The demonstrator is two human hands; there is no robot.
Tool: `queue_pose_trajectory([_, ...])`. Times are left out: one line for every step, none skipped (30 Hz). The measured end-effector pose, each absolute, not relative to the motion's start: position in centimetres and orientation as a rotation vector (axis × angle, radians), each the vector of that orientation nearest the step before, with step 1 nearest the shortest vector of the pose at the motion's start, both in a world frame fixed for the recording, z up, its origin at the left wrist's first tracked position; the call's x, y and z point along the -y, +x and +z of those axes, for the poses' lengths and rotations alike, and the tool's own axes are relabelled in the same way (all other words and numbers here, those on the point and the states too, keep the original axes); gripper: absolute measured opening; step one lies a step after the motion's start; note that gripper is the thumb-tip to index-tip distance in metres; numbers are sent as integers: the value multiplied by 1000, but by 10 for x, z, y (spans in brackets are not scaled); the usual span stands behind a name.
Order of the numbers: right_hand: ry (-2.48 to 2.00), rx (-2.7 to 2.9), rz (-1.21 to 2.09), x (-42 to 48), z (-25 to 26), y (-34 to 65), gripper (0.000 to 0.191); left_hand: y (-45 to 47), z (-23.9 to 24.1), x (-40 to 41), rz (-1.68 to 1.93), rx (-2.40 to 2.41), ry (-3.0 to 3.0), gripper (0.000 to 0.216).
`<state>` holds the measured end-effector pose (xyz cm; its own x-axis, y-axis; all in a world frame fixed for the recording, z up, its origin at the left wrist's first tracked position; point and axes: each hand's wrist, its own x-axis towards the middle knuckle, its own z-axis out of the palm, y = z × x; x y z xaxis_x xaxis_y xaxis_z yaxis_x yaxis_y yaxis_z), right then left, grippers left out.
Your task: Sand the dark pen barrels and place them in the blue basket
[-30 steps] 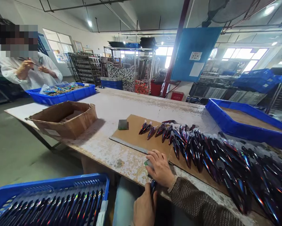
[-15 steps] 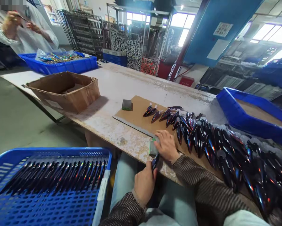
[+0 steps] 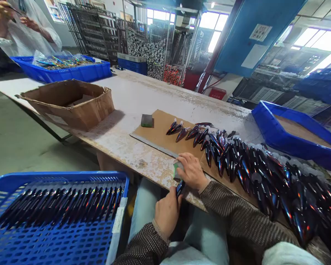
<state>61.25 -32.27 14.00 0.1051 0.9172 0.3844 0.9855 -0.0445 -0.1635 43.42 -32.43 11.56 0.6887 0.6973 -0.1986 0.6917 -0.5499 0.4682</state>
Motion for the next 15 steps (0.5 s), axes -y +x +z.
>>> queue_pose_trajectory([-2049,1832,-252,322,141,613,33,434,117,324,9,-1063,2379,25])
queue_pose_trajectory([-2081,1805,-264,322,141,613,33,434,117,324,-5,-1062,2378,26])
queue_pose_trajectory([-2093,1792,-278,322,141,611,34,434,118,324,-22,-1066,2379,26])
queue_pose_trajectory([-2080,1799,-286,323,140,608,35,434,119,324,-35,-1069,2380,27])
queue_pose_trajectory([-2049,1826,-285,323,139,605,37,434,119,324,-41,-1073,2381,27])
queue_pose_trajectory([-2013,1857,-277,324,138,603,39,434,119,324,-37,-1075,2382,28])
queue_pose_trajectory([-1995,1878,-268,325,138,603,39,434,119,324,-29,-1076,2380,28])
queue_pose_trajectory([-2004,1876,-265,325,137,605,38,433,119,323,-20,-1073,2376,28])
queue_pose_trajectory([-2036,1859,-266,325,138,611,36,433,119,323,-14,-1069,2368,28])
queue_pose_trajectory([-2078,1838,-268,324,139,618,33,432,118,322,-5,-1060,2360,28])
queue_pose_trajectory([-2120,1826,-266,323,141,627,32,431,117,321,12,-1048,2347,29])
queue_pose_trajectory([-2147,1823,-261,321,143,636,32,430,116,320,38,-1034,2331,32])
queue_pose_trajectory([-2156,1822,-253,319,146,643,32,429,115,319,71,-1019,2313,35])
queue_pose_trajectory([-2154,1808,-250,318,149,649,33,428,113,319,106,-1007,2294,39])
queue_pose_trajectory([-2148,1778,-254,318,152,651,34,427,112,318,133,-997,2275,43])
